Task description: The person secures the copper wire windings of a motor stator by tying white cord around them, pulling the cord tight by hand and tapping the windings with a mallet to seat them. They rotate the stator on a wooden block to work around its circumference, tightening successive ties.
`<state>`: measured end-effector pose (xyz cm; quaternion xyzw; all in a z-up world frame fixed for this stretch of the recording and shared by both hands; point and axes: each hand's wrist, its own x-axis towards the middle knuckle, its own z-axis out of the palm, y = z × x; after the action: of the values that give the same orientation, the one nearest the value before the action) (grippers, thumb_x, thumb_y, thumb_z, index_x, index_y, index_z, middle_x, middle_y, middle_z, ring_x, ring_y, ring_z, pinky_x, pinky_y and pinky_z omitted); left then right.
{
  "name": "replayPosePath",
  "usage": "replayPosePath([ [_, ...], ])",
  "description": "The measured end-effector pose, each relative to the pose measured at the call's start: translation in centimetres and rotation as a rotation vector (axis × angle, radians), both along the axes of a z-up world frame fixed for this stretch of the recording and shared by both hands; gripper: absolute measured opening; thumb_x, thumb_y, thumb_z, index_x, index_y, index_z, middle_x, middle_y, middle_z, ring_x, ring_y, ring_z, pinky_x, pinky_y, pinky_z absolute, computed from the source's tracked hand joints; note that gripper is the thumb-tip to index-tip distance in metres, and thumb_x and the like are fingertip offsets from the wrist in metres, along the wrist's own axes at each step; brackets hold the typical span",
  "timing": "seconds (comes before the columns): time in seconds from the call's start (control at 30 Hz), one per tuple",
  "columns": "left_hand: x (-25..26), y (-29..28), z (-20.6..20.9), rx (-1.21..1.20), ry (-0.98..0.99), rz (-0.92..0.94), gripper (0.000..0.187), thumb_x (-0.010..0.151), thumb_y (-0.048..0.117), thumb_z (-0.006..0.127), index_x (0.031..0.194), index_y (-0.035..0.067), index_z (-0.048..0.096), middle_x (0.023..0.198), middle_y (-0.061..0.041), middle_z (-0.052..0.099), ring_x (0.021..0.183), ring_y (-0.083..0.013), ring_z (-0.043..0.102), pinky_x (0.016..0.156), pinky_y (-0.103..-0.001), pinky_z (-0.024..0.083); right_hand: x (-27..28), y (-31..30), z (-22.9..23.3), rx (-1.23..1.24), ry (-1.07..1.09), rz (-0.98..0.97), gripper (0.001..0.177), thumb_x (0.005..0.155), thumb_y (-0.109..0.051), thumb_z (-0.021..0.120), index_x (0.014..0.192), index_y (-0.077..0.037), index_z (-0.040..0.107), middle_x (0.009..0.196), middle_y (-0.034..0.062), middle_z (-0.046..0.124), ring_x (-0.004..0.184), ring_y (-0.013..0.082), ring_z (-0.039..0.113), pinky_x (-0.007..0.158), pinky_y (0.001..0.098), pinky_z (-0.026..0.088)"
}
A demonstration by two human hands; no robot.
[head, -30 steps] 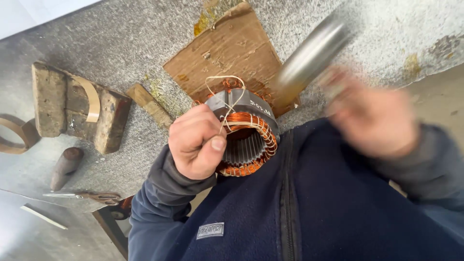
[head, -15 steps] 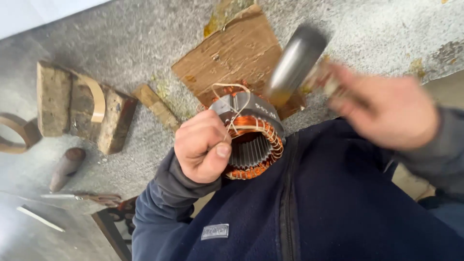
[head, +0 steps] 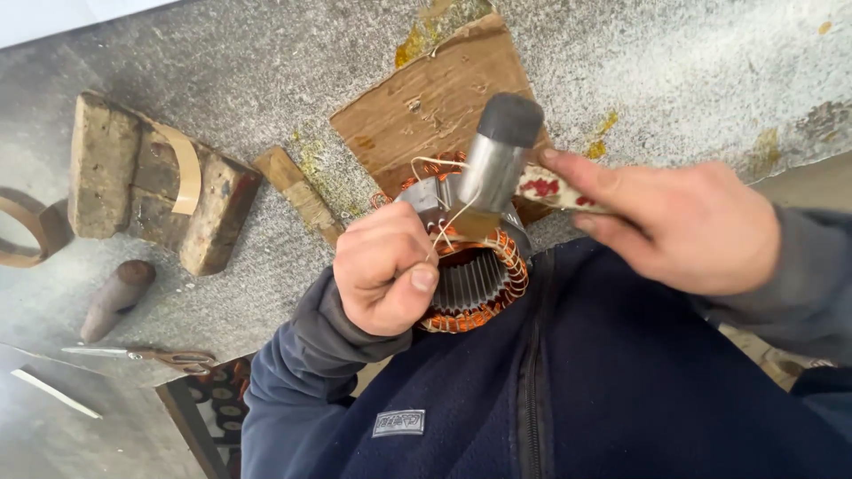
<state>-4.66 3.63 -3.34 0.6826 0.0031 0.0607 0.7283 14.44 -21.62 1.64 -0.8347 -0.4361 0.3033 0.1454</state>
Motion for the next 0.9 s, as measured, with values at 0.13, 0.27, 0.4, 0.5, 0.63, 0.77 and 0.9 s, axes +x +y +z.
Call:
replayPosePath([
  [0.13,-0.3,0.2,-0.1,-0.002,0.004,-0.001,0.024,0.099,0.012,0.060,0.077,0.003,0.055,0.077,-0.006,0.063,0.070,-0.0223,0.058,0.063,-0.034,0.047,1.4,-0.4,-1.1,-0.245,0.117,0.074,0.061,0.092,-0.033,0.065,0.151,-0.023,0.053,0.079,0.0062,0.076,0.051,0.0220,0.068,0.048,0.0361,0.056],
  [0.27,0.0,0.3,-0.2,-0.002,-0.014,-0.005,0.023,0.098,0.012,0.060,0.077,0.003,0.056,0.077,-0.006,0.063,0.071,-0.0227,0.058,0.063,-0.035,0.047,1.4,0.2,-1.1,-0.189,-0.019,0.075,0.067,0.096,-0.033,0.066,0.159,-0.014,0.051,0.076,0.0078,0.073,0.057,0.0203,0.067,0.056,0.0334,0.056],
  [0.4,-0.3,0.4,-0.3,-0.006,-0.022,-0.003,0.023,0.098,0.011,0.060,0.077,0.004,0.056,0.076,-0.006,0.063,0.070,-0.0227,0.058,0.063,-0.035,0.047,2.3,1.0,-1.0,-0.347,0.159,0.146,0.064,0.095,-0.039,0.065,0.153,-0.024,0.046,0.083,0.0051,0.075,0.048,0.0188,0.066,0.049,0.0333,0.054],
  [0.5,-0.3,0.5,-0.3,-0.009,-0.022,-0.008,0.023,0.098,0.012,0.060,0.076,0.004,0.056,0.076,-0.005,0.063,0.070,-0.0227,0.058,0.063,-0.035,0.047,1.9,1.8,-0.7,-0.285,0.053,0.131,0.061,0.092,-0.038,0.068,0.150,-0.023,0.054,0.081,0.0076,0.075,0.050,0.0238,0.066,0.050,0.0365,0.054],
  [0.63,-0.2,0.6,-0.4,-0.018,-0.024,-0.007,0.023,0.097,0.012,0.060,0.076,0.004,0.056,0.075,-0.006,0.063,0.068,-0.0228,0.058,0.064,-0.036,0.046,2.2,2.5,-0.4,-0.315,0.190,0.169,0.068,0.087,-0.042,0.072,0.151,-0.031,0.051,0.074,0.0075,0.075,0.052,0.0242,0.067,0.052,0.0369,0.056],
  [0.77,-0.4,0.7,-0.3,-0.031,-0.018,-0.001,0.024,0.098,0.012,0.060,0.076,0.004,0.056,0.075,-0.006,0.062,0.069,-0.0229,0.058,0.064,-0.036,0.047,1.7,0.4,-1.5,-0.545,0.145,0.012,0.069,0.097,-0.036,0.064,0.161,-0.028,0.039,0.080,0.0033,0.077,0.055,0.0185,0.070,0.055,0.0326,0.057],
  [0.9,-0.1,0.7,-0.3,-0.048,-0.009,-0.012,0.026,0.100,0.013,0.059,0.076,0.004,0.055,0.075,-0.006,0.061,0.069,-0.0226,0.058,0.063,-0.035,0.048,1.1,-0.9,-1.6,-0.154,0.229,0.040,0.065,0.089,-0.037,0.070,0.150,-0.022,0.052,0.080,0.0090,0.077,0.052,0.0236,0.068,0.051,0.0367,0.056],
])
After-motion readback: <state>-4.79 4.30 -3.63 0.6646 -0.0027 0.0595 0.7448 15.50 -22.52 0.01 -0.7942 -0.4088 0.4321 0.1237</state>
